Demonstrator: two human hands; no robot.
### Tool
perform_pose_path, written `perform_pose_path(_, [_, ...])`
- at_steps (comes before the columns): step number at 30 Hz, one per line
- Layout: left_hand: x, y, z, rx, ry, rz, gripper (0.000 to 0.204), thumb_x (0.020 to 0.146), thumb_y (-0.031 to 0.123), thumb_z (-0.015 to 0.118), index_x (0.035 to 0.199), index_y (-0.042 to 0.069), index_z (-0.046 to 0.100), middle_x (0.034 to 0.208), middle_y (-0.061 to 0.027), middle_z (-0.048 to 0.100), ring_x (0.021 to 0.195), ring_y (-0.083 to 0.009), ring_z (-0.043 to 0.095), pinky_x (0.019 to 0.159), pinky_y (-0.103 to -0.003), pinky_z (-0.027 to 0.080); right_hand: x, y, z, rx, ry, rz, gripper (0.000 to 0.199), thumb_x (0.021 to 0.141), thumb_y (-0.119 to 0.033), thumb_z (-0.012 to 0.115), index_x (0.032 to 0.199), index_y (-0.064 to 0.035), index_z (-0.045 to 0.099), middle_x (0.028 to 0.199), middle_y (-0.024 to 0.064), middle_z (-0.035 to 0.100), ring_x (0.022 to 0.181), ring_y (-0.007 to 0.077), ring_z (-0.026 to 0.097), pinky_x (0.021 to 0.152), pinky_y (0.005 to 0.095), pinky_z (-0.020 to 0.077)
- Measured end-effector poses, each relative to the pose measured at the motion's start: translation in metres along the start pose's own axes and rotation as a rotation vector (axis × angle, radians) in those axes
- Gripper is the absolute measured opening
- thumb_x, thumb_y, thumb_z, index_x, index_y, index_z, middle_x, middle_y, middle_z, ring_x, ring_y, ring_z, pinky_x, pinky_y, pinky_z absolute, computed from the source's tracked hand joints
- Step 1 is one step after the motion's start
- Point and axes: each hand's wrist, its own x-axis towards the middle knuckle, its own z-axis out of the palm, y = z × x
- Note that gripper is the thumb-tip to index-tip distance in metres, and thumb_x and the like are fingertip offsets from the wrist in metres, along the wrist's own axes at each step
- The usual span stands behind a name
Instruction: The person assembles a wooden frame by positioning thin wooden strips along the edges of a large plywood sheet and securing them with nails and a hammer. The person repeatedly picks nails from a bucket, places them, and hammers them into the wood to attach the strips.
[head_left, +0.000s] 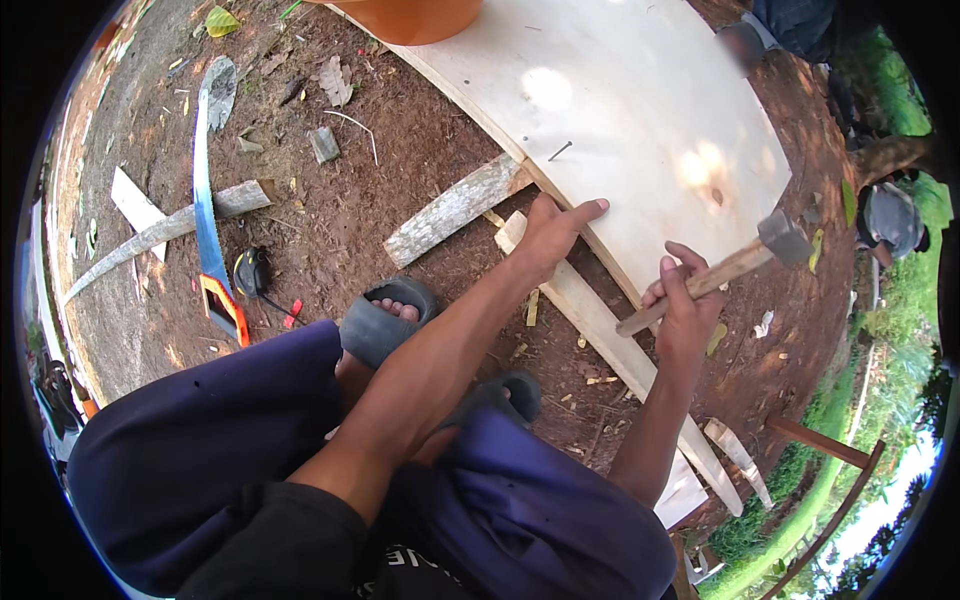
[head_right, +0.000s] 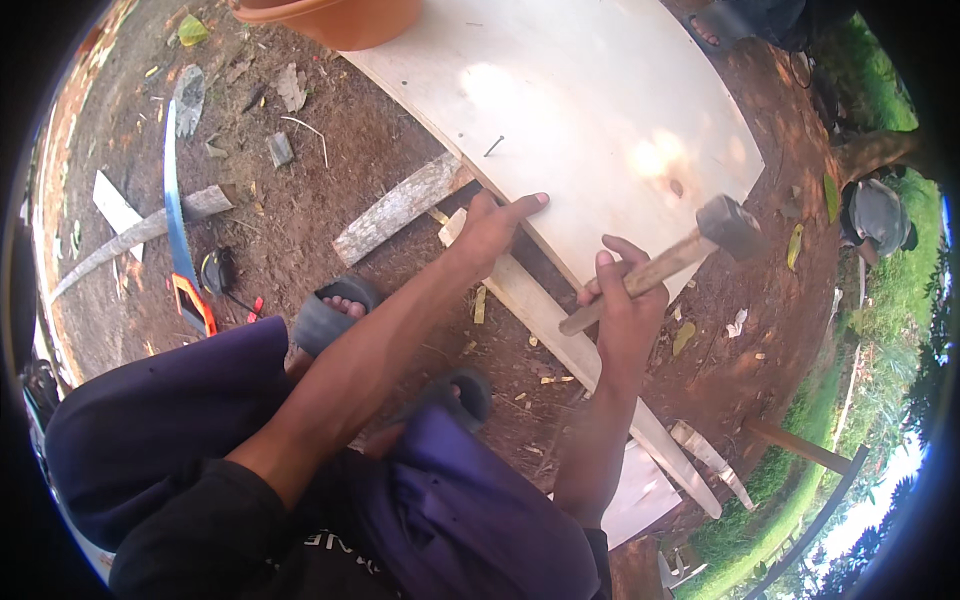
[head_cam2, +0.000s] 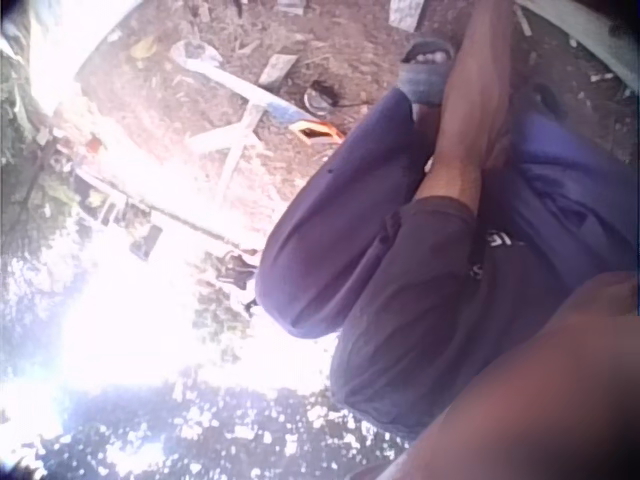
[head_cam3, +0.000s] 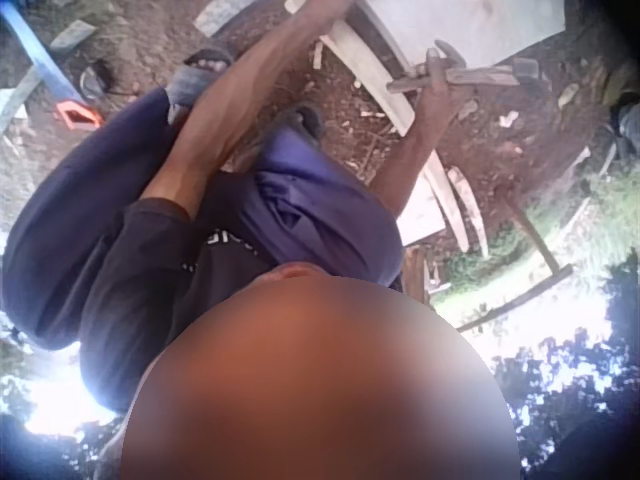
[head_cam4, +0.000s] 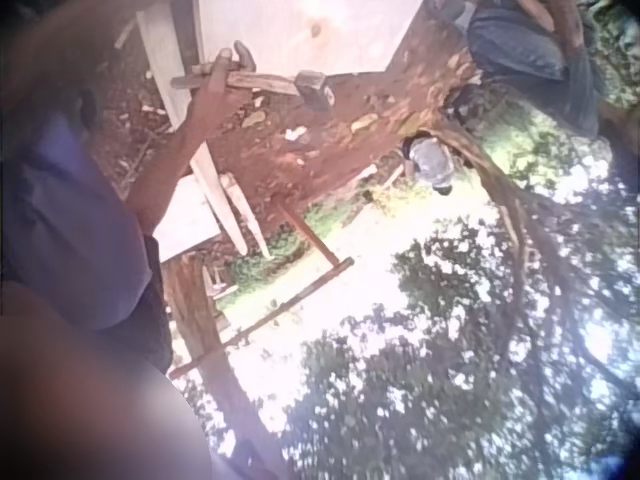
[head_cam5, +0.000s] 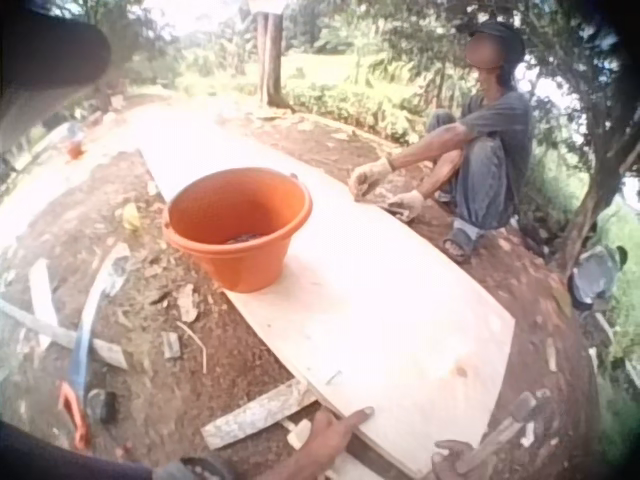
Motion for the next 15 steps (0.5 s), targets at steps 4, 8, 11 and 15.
perform_pose_path(4, [0.002,0.005,-0.009,-0.017,-0.123,0.108,0.047,0.088,0.015,0.074,0.124,-0.01,0.057,0.116,-0.0174,0.068,0.104,-0.0234,0.066,0.093,-0.036,0.052,0.058,-0.026,0.079,-0.596,-0.132,-0.289,0.024,0.094,-0.019,0.068,0.093,0.0046,0.069,0.073,0.0161,0.066,0.062,0.0286,0.065,0.061,0.0389,0.0499])
perform_pose_path(8, [0.002,0.004,-0.009,0.006,-0.078,0.118,0.038,0.089,0.012,0.07,0.121,-0.007,0.061,0.113,-0.0144,0.069,0.102,-0.02,0.066,0.091,-0.035,0.052,0.076,-0.039,0.116,-0.735,-0.275,-0.449,0.027,0.091,-0.021,0.071,0.092,0.0058,0.067,0.075,0.0235,0.066,0.067,0.0387,0.065,0.065,0.0433,0.0499])
perform_pose_path(11, [-0.002,0.005,-0.008,0.017,-0.025,0.135,0.037,0.089,0.012,0.069,0.12,-0.008,0.061,0.112,-0.0146,0.069,0.102,-0.0193,0.066,0.09,-0.034,0.052,0.082,-0.043,0.122,-0.807,-0.355,-0.448,0.026,0.091,-0.021,0.07,0.09,0.005,0.067,0.074,0.0234,0.066,0.069,0.0405,0.065,0.066,0.0439,0.0502])
perform_pose_path(15, [-0.01,0.019,-0.008,0.07,-0.042,0.07,0.037,0.089,0.009,0.067,0.121,-0.008,0.06,0.114,-0.0151,0.069,0.103,-0.0195,0.065,0.091,-0.034,0.051,0.084,-0.041,0.122,-0.762,-0.36,-0.44,0.023,0.091,-0.019,0.068,0.089,0.0037,0.067,0.073,0.0214,0.066,0.07,0.0394,0.066,0.065,0.044,0.0502])
